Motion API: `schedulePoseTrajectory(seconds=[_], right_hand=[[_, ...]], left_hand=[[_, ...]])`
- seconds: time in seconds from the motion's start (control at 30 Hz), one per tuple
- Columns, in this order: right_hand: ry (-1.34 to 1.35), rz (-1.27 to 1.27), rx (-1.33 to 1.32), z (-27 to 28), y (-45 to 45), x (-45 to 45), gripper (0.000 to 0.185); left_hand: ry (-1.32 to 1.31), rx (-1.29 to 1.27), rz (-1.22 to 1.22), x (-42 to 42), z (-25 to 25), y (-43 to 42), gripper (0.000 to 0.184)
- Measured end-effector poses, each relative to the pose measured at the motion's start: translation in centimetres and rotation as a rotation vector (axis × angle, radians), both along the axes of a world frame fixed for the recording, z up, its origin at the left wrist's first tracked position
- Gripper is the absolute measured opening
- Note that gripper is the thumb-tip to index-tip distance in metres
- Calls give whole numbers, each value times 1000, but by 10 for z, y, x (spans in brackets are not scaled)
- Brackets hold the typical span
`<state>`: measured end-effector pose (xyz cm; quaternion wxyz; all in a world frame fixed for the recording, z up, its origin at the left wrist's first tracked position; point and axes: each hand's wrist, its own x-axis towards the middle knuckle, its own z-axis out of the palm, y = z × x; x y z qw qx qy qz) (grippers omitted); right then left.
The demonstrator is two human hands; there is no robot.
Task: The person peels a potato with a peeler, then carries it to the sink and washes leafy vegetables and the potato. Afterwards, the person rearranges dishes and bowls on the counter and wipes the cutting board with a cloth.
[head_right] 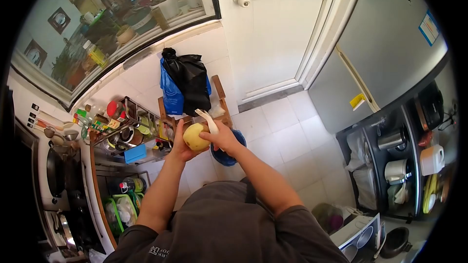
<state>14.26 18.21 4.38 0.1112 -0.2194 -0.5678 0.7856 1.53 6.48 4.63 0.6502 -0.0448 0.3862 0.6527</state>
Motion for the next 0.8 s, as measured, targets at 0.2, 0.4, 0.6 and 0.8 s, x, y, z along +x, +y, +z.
schedulePoseTrajectory(seconds=[0.2, 0.4, 0.6, 0.8], right_hand=[[13, -71, 21, 1, -8, -10, 55], [38, -268, 530, -3, -32, -18, 59], [-94, -236, 602, 15, -41, -15, 56], [-205, -222, 721, 13, -37, 5, 40]], left_hand=[[42, 29, 311, 12, -2, 6, 72], [-29, 68, 560, 5, -15, 14, 67], [-37, 106, 413, 13, -9, 10, 57], [-14, 56, 417, 3, -14, 8, 53]])
